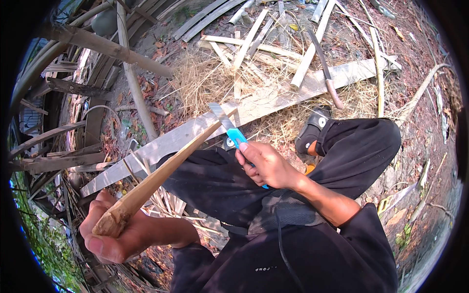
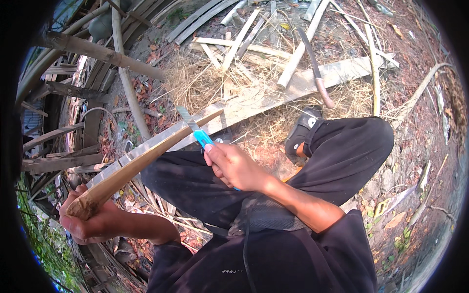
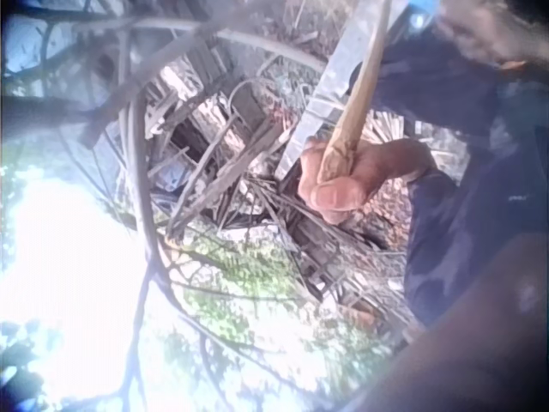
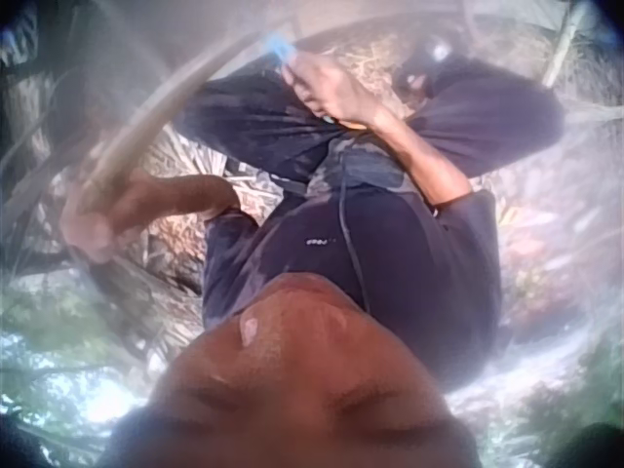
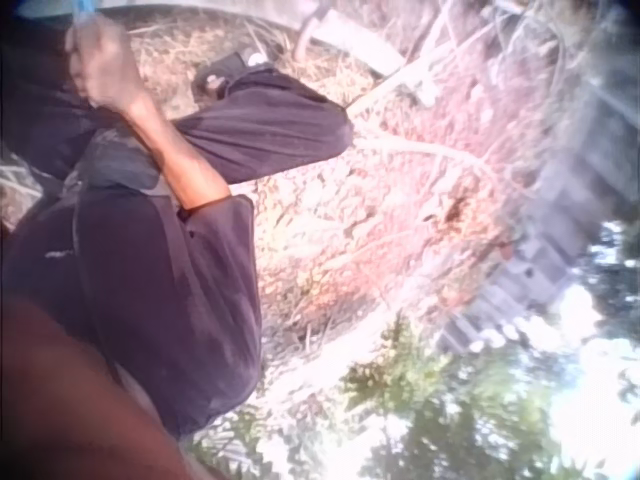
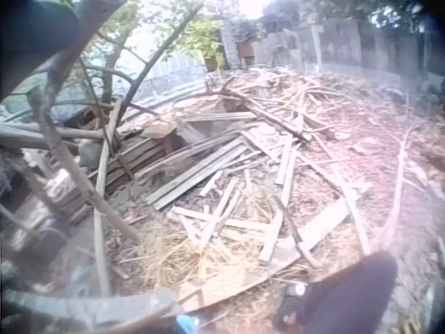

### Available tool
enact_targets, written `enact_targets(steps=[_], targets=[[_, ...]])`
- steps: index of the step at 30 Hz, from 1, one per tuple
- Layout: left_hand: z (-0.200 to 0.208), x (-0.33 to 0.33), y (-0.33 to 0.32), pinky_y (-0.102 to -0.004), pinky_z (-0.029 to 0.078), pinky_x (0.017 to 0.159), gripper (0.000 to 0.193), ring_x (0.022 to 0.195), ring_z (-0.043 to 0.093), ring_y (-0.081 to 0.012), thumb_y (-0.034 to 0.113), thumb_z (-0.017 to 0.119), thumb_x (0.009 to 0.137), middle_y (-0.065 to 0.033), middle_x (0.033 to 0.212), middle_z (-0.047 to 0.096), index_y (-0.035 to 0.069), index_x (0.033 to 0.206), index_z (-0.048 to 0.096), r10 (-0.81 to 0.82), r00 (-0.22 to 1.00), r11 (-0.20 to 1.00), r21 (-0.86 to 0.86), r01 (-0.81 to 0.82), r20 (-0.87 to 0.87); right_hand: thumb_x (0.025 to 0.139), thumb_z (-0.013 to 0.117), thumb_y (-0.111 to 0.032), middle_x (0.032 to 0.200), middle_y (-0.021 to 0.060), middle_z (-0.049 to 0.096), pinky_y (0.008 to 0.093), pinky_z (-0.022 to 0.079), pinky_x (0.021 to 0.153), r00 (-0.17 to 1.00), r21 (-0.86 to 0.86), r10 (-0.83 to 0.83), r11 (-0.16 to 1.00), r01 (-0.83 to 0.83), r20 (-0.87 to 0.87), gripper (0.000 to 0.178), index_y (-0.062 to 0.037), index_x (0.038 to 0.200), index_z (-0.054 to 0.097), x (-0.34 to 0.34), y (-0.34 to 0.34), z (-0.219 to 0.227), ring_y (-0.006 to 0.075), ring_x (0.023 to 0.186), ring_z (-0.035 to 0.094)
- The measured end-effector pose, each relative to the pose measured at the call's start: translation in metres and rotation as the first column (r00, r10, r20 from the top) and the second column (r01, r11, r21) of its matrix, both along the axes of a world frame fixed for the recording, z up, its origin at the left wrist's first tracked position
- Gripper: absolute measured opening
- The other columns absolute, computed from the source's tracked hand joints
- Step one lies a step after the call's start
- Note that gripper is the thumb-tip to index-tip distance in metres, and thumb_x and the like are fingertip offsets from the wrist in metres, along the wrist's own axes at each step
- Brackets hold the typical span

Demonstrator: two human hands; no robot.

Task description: The person sits on the ground and uses a blue utility knife to shave thin strips from a long, thin piece of wood held in their left hand. They repeatedly scrape the blade along the wood's length, creating fine shavings that fall onto the ground.

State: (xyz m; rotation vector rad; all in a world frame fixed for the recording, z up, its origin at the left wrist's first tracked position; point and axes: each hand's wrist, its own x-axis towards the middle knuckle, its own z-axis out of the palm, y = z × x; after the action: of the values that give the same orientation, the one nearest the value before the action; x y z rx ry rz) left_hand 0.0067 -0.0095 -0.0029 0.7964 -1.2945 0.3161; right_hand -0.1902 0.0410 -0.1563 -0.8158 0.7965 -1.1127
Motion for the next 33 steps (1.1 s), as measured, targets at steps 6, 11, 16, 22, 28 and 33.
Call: enact_targets(steps=[6,11,16,22,28,33], targets=[[-0.001,-0.034,-0.003,-0.0256,0.016,0.042,0.051,0.040,0.021,-0.0106,0.039,0.034,0.088,-0.0033,0.042,0.028,0.003,0.053,0.038,0.031,0.996,0.999,-0.028,-0.033,-0.088,0.094,0.046,-0.024,0.050,0.0195,0.050,0.0432,0.038,0.041,0.712,-0.396,-0.334,0.914,0.086,-0.618,0.028,0.0013,0.084,0.048,0.012,-0.001,0.049,0.0397,0.046,0.052],[-0.001,-0.030,0.005,-0.0273,0.020,0.036,0.055,0.033,0.023,-0.0114,0.041,0.027,0.091,-0.0024,0.037,0.021,0.002,0.054,0.036,0.091,0.991,0.996,-0.037,-0.087,0.101,0.093,0.047,-0.024,0.050,0.0205,0.053,0.0453,0.042,0.043,0.469,-0.197,-0.173,0.980,-0.002,-0.866,0.028,0.0015,0.081,0.050,-0.007,-0.019,-0.041,0.0393,0.047,0.055],[-0.008,0.001,0.007,-0.0373,0.055,0.047,0.052,0.047,0.051,-0.0224,0.037,0.030,0.091,-0.0138,0.059,0.048,-0.004,0.066,0.048,0.034,0.991,0.998,-0.065,-0.026,0.130,0.092,0.051,-0.022,0.046,0.0193,0.048,0.0426,0.041,0.042,0.597,-0.481,-0.416,0.875,0.057,-0.686,0.026,0.0016,0.081,0.050,0.004,-0.008,0.016,0.0369,0.043,0.052],[-0.004,0.013,0.010,-0.0357,0.053,0.046,0.050,0.044,0.048,-0.0209,0.037,0.032,0.090,-0.0134,0.059,0.048,-0.003,0.064,0.048,-0.128,0.992,0.991,-0.050,0.128,0.009,0.095,0.045,-0.024,0.047,0.0207,0.048,0.0441,0.039,0.043,0.526,-0.094,-0.091,0.995,0.020,-0.846,0.029,0.0032,0.088,0.051,-0.011,-0.018,-0.042,0.0371,0.045,0.054],[-0.003,-0.018,0.009,-0.0310,0.040,0.037,0.047,0.040,0.041,-0.0175,0.030,0.029,0.090,-0.0095,0.048,0.041,-0.002,0.061,0.047,-0.068,0.992,0.994,-0.080,0.077,0.107,0.090,0.054,-0.015,0.046,0.0156,0.047,0.0418,0.040,0.041,0.837,-0.553,-0.382,0.825,0.118,-0.392,0.020,0.0015,0.095,0.044,0.012,0.011,0.060,0.0355,0.044,0.053],[-0.005,-0.027,0.007,-0.0323,0.044,0.042,0.051,0.042,0.043,-0.0185,0.038,0.030,0.090,-0.0096,0.049,0.042,-0.001,0.061,0.049,0.138,0.990,0.980,-0.144,-0.136,0.008,0.093,0.047,-0.022,0.051,0.0180,0.053,0.0447,0.043,0.043,0.484,-0.179,-0.098,0.976,-0.122,-0.869,0.025,0.0024,0.097,0.047,-0.013,-0.001,-0.018,0.0377,0.049,0.056]])
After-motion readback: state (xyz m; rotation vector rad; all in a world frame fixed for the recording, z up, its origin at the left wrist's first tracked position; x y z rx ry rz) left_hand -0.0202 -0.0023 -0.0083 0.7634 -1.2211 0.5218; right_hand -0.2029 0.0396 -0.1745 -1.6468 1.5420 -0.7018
